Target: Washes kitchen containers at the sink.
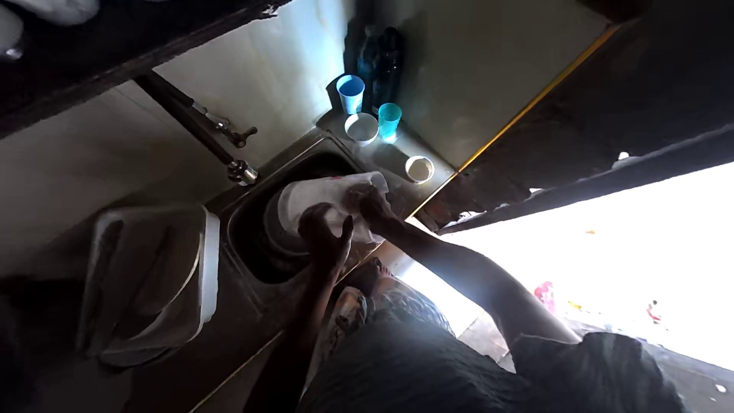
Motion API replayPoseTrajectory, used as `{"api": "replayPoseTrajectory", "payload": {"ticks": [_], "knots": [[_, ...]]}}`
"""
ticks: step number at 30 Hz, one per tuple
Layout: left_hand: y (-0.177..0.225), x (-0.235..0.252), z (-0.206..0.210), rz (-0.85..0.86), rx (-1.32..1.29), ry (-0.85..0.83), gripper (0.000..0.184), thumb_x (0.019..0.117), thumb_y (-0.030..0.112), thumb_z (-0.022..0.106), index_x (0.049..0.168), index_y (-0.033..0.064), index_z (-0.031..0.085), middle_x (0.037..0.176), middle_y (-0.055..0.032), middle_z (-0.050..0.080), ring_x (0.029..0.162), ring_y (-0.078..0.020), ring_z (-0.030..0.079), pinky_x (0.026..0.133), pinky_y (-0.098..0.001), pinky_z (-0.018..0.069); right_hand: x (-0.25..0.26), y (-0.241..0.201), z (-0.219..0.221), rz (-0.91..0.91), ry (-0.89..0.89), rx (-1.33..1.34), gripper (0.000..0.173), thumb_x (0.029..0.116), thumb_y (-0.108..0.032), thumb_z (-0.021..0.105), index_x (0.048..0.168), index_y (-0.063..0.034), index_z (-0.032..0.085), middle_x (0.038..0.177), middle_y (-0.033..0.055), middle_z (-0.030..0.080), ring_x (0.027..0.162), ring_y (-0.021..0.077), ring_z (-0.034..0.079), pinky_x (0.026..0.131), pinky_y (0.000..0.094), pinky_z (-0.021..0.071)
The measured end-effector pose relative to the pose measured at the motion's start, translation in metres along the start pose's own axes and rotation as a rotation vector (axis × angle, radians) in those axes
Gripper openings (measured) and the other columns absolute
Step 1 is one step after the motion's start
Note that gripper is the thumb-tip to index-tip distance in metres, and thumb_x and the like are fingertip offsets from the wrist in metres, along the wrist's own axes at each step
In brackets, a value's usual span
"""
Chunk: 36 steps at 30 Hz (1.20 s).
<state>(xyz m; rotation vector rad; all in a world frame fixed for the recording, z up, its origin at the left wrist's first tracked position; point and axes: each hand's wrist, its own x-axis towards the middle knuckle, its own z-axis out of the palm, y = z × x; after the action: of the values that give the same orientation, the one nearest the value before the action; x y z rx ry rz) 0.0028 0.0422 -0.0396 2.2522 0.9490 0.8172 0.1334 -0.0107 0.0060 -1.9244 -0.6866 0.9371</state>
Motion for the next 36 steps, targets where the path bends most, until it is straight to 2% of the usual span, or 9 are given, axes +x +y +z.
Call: {"api": "replayPoseTrajectory", "payload": {"ticks": [3,7,12,15,20,25,31,34,36], "knots": [[0.022,-0.011,-0.008,-0.728,-0.498,0.044,0.089,0.0964,0.026,0.069,0.162,0.0026,0.013,0.161,-0.0236,0.031,0.145,-0.032,0.036,0.117,-0.0458,0.034,-0.008,0.003,0.032,0.185,0.191,0.435,0.041,0.1089,-0.033,0.05,0.131,0.0012,0.056,0.12,0.02,0.064,0.108,0.0261,0.062,0.094,0.0454,0.0518],[0.02,-0.016,-0.011,-1.061,-0.734,0.015,0.029,0.1021,0.011,0.058,0.126,-0.0059,0.054,0.112,-0.0206,0.058,0.098,-0.0265,0.058,0.082,-0.0419,0.053,-0.02,0.002,0.055,0.221,0.136,0.513,0.032,0.1081,-0.027,0.053,0.122,0.001,0.058,0.099,0.0151,0.064,0.087,0.0212,0.061,0.081,0.0413,0.0525],[0.005,-0.021,-0.025,-1.072,-0.701,0.026,0.021,0.0989,-0.004,0.052,0.119,-0.0087,0.056,0.097,-0.0141,0.057,0.082,-0.0179,0.057,0.073,-0.0327,0.0521,-0.028,0.002,0.013,0.148,-0.416,0.033,0.039,0.1052,-0.034,0.059,0.094,0.0026,0.064,0.072,0.0037,0.056,0.061,0.0079,0.05,0.062,0.0257,0.0459],[0.007,-0.018,-0.039,-1.09,-0.709,-0.045,0.024,0.1038,0.001,0.046,0.124,-0.0089,0.055,0.1,-0.0144,0.058,0.081,-0.0166,0.06,0.073,-0.0306,0.0542,-0.033,-0.015,-0.047,-0.062,-0.795,-0.169,0.016,0.0992,-0.011,0.065,0.1,0.005,0.066,0.079,0.0056,0.065,0.066,0.0064,0.057,0.064,0.0251,0.0492],[0.008,-0.023,-0.04,-1.08,-0.669,-0.14,0.025,0.1044,0.001,0.044,0.126,-0.0087,0.053,0.1,-0.0156,0.061,0.081,-0.0162,0.062,0.072,-0.0301,0.0545,0.001,-0.015,-0.071,-0.447,-0.356,-0.344,0.027,0.1021,-0.012,0.061,0.126,-0.0062,0.071,0.117,0.0082,0.075,0.105,0.0131,0.071,0.097,0.0337,0.055],[0.003,-0.041,-0.037,-0.991,-0.559,-0.239,0.025,0.0991,-0.004,0.052,0.123,-0.0101,0.056,0.102,-0.0172,0.063,0.084,-0.0175,0.062,0.075,-0.0317,0.0541,0.045,0.03,0.015,-0.609,-0.743,-0.717,0.04,0.1063,-0.013,0.052,0.145,-0.0087,0.059,0.16,0.0108,0.046,0.154,0.0356,0.028,0.124,0.063,0.0145],[0.0,-0.042,-0.041,-1.125,-0.697,-0.151,0.024,0.104,0.001,0.044,0.125,-0.0067,0.054,0.1,-0.0128,0.06,0.081,-0.0138,0.061,0.072,-0.0285,0.0539,0.117,0.027,0.064,-0.541,-0.53,-0.834,0.039,0.1046,-0.02,0.051,0.141,-0.0101,0.062,0.149,0.015,0.055,0.144,0.0384,0.044,0.115,0.0643,0.0333],[-0.007,-0.038,-0.046,-1.16,-0.736,-0.077,0.025,0.106,0.003,0.042,0.126,-0.0068,0.053,0.099,-0.0133,0.059,0.079,-0.0152,0.06,0.07,-0.0292,0.053,0.088,-0.006,0.081,-0.5,-0.728,-0.872,0.04,0.1037,-0.019,0.056,0.141,-0.0054,0.06,0.152,0.0174,0.052,0.148,0.0392,0.037,0.118,0.0731,0.0185],[-0.01,-0.046,-0.048,-1.17,-0.78,-0.026,0.02,0.1053,0.004,0.044,0.119,-0.0048,0.056,0.092,-0.0091,0.061,0.073,-0.0116,0.061,0.065,-0.026,0.0541,0.121,0.01,0.072,-0.555,-0.682,-0.829,0.036,0.1049,-0.015,0.053,0.138,-0.0045,0.062,0.143,0.0186,0.059,0.136,0.0385,0.052,0.113,0.0626,0.0369]]}}
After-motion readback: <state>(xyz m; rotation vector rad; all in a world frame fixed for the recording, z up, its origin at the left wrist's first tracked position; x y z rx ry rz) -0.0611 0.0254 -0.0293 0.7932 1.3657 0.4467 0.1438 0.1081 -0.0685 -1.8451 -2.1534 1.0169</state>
